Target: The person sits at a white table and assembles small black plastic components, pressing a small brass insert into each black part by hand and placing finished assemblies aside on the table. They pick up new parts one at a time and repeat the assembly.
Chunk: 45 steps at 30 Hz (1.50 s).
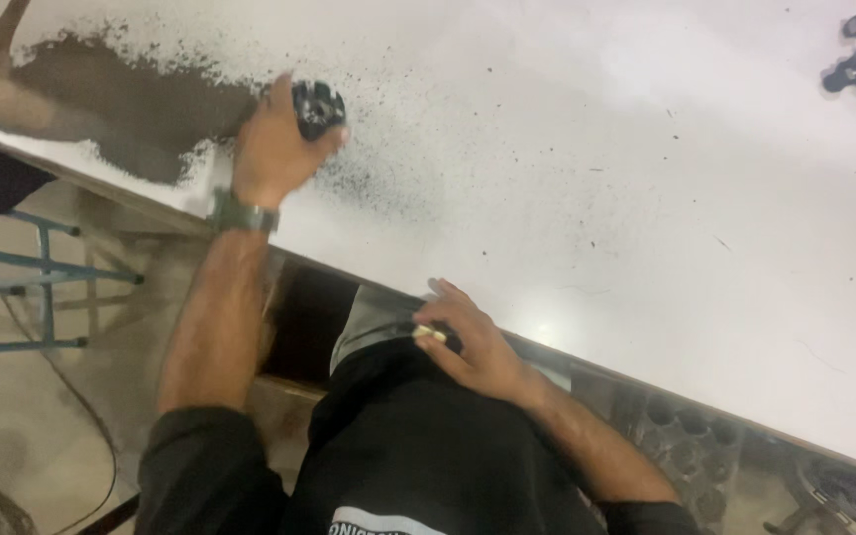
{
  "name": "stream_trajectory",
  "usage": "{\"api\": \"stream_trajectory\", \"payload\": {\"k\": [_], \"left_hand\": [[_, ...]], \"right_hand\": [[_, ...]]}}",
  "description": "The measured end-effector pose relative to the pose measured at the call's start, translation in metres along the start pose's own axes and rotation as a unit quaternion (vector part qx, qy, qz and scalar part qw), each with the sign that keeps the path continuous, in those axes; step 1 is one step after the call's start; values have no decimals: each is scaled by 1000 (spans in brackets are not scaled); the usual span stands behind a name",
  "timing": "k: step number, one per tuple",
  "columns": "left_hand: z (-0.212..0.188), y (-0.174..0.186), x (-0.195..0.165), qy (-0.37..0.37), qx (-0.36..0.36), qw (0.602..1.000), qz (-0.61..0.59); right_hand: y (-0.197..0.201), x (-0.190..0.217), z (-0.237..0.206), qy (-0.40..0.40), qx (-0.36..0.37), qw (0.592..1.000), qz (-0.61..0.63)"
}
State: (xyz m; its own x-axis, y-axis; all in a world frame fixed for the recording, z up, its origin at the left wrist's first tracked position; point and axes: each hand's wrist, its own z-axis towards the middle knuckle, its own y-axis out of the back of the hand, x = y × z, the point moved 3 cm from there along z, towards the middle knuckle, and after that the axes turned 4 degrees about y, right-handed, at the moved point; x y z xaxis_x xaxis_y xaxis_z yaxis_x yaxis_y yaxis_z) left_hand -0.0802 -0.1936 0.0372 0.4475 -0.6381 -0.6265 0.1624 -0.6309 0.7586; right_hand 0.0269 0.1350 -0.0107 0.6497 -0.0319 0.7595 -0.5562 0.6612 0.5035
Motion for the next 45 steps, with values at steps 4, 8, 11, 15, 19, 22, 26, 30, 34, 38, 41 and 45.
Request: {"api": "stream_trajectory", "payload": {"k": [4, 8, 11, 15, 19, 22, 26, 30, 34, 38, 41, 45], "left_hand": [[-41, -13, -6, -148, -5, 968, 204], [-55, -46, -50, -294, 64, 924, 235], [-69, -79, -75, -302, 158, 923, 179], [-126, -131, -103, -460, 153, 874, 41], [-165, -161, -119, -472, 216, 854, 29], [-180, -157, -126, -501, 176, 846, 33], [-190, -152, -132, -564, 90, 820, 34], [-177, -165, -129, -470, 106, 874, 61], [-176, -171, -120, -437, 106, 893, 29], [-178, -169, -112, -421, 84, 903, 14], [-179, -169, -111, -418, 74, 905, 8], [-180, -172, -111, -403, 58, 914, 4]], "right_hand": [[54, -24, -40, -118, -153, 981, 30], [89, -37, -70, -213, -312, 919, 113], [99, -38, -81, -195, -364, 905, 104], [98, -36, -101, -188, -381, 905, 24], [86, -33, -109, -181, -337, 918, -108], [78, -27, -108, -221, -337, 905, -139], [77, -27, -100, -243, -365, 899, -13], [78, -20, -92, -189, -337, 915, -116], [74, -11, -85, -150, -301, 922, -190], [73, -4, -78, -137, -257, 924, -248], [74, -1, -76, -135, -248, 917, -280], [72, -1, -74, -130, -252, 918, -278]]}}
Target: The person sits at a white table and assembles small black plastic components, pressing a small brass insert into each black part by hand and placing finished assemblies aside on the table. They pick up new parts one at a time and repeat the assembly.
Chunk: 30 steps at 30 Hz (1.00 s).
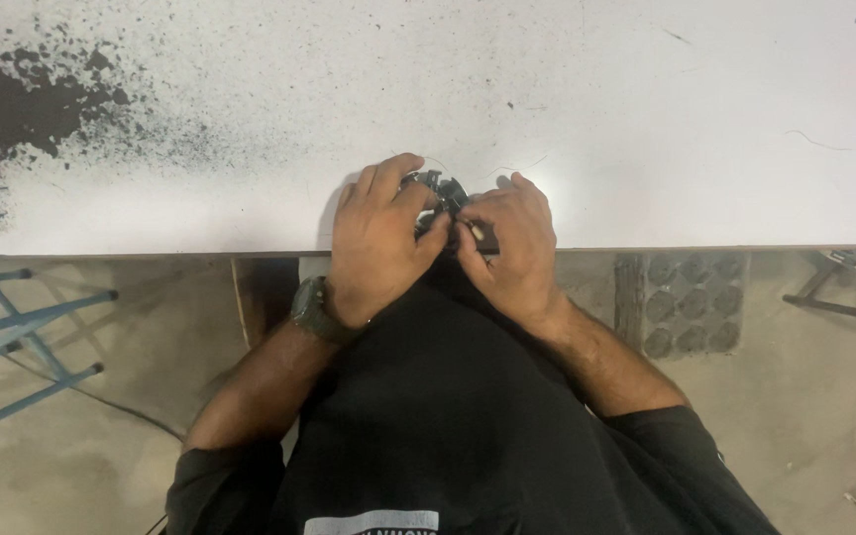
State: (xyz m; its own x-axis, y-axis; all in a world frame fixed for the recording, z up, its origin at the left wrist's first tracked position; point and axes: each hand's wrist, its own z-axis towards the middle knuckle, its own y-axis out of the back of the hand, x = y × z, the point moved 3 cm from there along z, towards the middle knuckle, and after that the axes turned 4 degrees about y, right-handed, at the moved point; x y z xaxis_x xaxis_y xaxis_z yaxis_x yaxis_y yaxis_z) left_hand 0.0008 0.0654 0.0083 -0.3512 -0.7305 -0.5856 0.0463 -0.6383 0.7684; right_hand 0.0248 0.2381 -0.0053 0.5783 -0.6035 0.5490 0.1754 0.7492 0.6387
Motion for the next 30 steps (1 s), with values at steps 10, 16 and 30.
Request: {"api": "stream_trajectory", "payload": {"k": [10, 16, 30], "left_hand": [[-5, 0, 6, -5, -33, 998, -57], [-8, -1, 5, -14, -12, 998, -65], [-9, -22, 11, 18, -64, 995, -69]], "right_hand": [[-1, 3, 2, 17, 16, 1000, -16], [1, 5, 10, 18, 30, 999, -17], [4, 7, 14, 7, 35, 999, -5]]}}
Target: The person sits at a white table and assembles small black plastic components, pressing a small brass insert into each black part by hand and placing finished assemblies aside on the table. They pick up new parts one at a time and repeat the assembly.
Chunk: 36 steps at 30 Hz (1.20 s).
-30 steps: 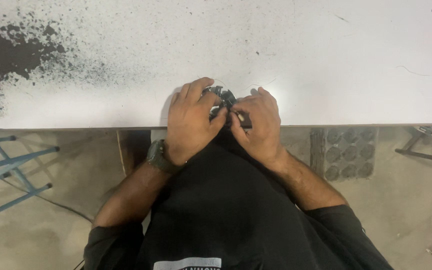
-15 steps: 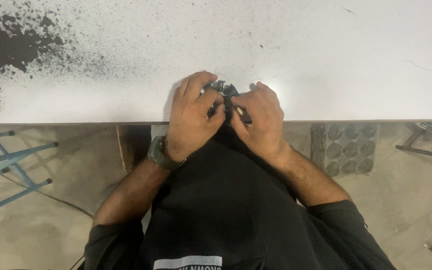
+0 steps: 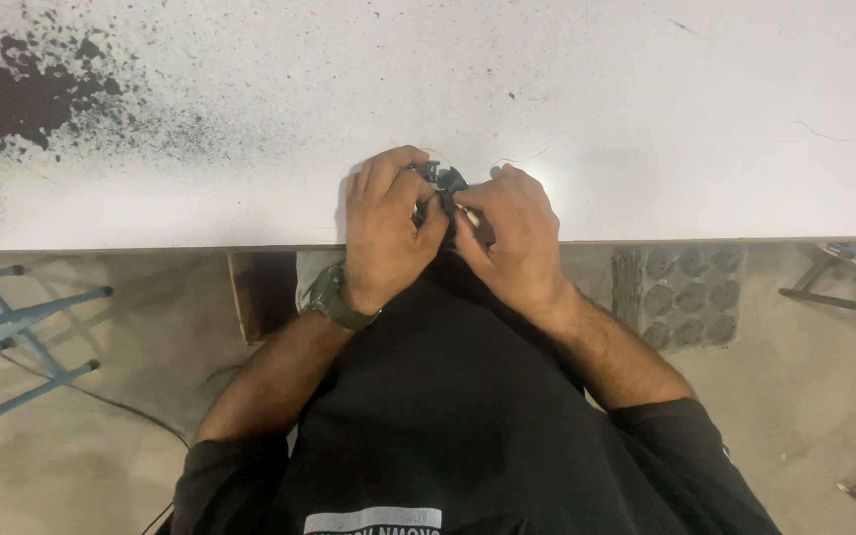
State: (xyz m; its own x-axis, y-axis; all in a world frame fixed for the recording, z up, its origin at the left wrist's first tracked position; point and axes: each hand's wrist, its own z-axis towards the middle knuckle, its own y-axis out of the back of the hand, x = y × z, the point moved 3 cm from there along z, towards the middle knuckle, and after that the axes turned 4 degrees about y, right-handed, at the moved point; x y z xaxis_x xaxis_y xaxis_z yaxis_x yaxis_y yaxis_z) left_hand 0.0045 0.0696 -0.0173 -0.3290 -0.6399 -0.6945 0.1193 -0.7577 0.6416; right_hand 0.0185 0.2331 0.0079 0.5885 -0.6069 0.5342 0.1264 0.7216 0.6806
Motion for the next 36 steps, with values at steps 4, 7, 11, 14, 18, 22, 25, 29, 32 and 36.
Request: {"api": "stream_trajectory", "payload": {"k": [4, 7, 11, 14, 18, 22, 25, 29, 32, 36], "left_hand": [[0, -1, 1, -12, -24, 1000, 3], [-2, -3, 3, -16, -31, 999, -2], [-5, -6, 8, -23, -36, 999, 0], [-6, -8, 9, -25, -39, 999, 8], [-2, 3, 4, -19, -36, 999, -11], [4, 35, 0, -51, -99, 994, -21], [6, 45, -3, -41, -78, 996, 19], [11, 31, -11, -47, 29, 996, 71], [16, 21, -13, -25, 76, 990, 116], [20, 19, -13, -34, 92, 984, 148]], "right_hand": [[2, 1, 0, 24, -5, 1000, -14], [1, 0, 1, 35, 1, 999, -28], [-2, 0, 1, 32, 10, 999, -37], [-2, 2, 2, 33, 26, 998, -53], [0, 3, 4, 34, 39, 997, -57], [5, -3, 3, 38, -17, 999, -19], [3, -10, -2, 0, -32, 999, 3], [-6, -15, -5, -22, -35, 999, 32], [-8, -15, -5, -17, -48, 999, 14], [-6, -14, -3, -17, -39, 999, 20]]}}
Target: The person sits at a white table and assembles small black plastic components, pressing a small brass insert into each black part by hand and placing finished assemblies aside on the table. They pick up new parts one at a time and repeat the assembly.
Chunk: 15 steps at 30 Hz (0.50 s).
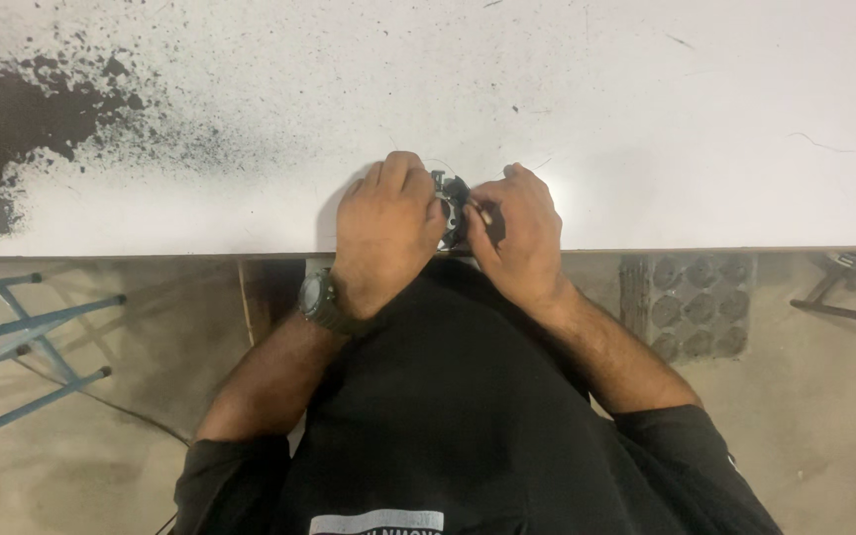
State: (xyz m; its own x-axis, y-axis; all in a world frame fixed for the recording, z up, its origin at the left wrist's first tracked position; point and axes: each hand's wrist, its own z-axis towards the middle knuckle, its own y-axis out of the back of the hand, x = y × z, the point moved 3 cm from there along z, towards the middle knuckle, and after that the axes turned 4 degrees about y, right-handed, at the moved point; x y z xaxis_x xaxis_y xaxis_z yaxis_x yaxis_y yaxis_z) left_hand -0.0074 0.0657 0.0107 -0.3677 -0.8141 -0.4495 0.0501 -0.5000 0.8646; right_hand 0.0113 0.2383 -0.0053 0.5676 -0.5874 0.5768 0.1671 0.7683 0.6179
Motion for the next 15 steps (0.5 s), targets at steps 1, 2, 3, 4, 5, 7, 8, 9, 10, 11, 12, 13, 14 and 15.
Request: {"api": "stream_trajectory", "payload": {"k": [1, 2, 3, 4, 5, 7, 8, 9, 10, 11, 12, 13, 14, 15], "left_hand": [[0, 1, 1, -2, -8, 1000, -13], [-1, 2, 1, -4, -15, 1000, -26], [-2, 3, 2, -7, -21, 999, -40], [-3, 4, 2, -17, -33, 999, -35], [-4, 4, 2, -26, -44, 998, -30], [-4, 5, 2, -36, -47, 998, -29], [-3, 5, 4, -37, -39, 998, -33], [-2, 6, 5, -39, -31, 998, -37], [0, 8, 6, -48, -29, 998, -40], [1, 10, 7, -57, -27, 997, -43], [2, 12, 8, -65, -24, 996, -48], [3, 13, 8, -87, -11, 996, -28], [4, 13, 7, -108, 1, 994, -7], [5, 13, 6, -130, 12, 991, 14]], "right_hand": [[1, 0, 0, -1, -1, 1000, 0], [2, -1, 1, -2, -3, 1000, 0], [2, -1, 1, -2, -1, 1000, 2], [3, -2, 1, -4, 1, 1000, 3], [3, -2, 1, -6, 5, 1000, 6], [3, -4, 0, -6, 3, 1000, 13], [2, -4, 1, -5, 2, 1000, 16], [2, -5, 1, -6, 8, 1000, 16], [2, -7, 1, -8, 14, 1000, 14], [3, -7, 1, -10, 20, 1000, 11], [4, -8, 1, -12, 20, 1000, 14], [5, -8, 0, -14, 20, 1000, 16], [5, -9, 1, -13, 20, 1000, 19], [5, -9, 1, -17, 27, 999, 14]]}}
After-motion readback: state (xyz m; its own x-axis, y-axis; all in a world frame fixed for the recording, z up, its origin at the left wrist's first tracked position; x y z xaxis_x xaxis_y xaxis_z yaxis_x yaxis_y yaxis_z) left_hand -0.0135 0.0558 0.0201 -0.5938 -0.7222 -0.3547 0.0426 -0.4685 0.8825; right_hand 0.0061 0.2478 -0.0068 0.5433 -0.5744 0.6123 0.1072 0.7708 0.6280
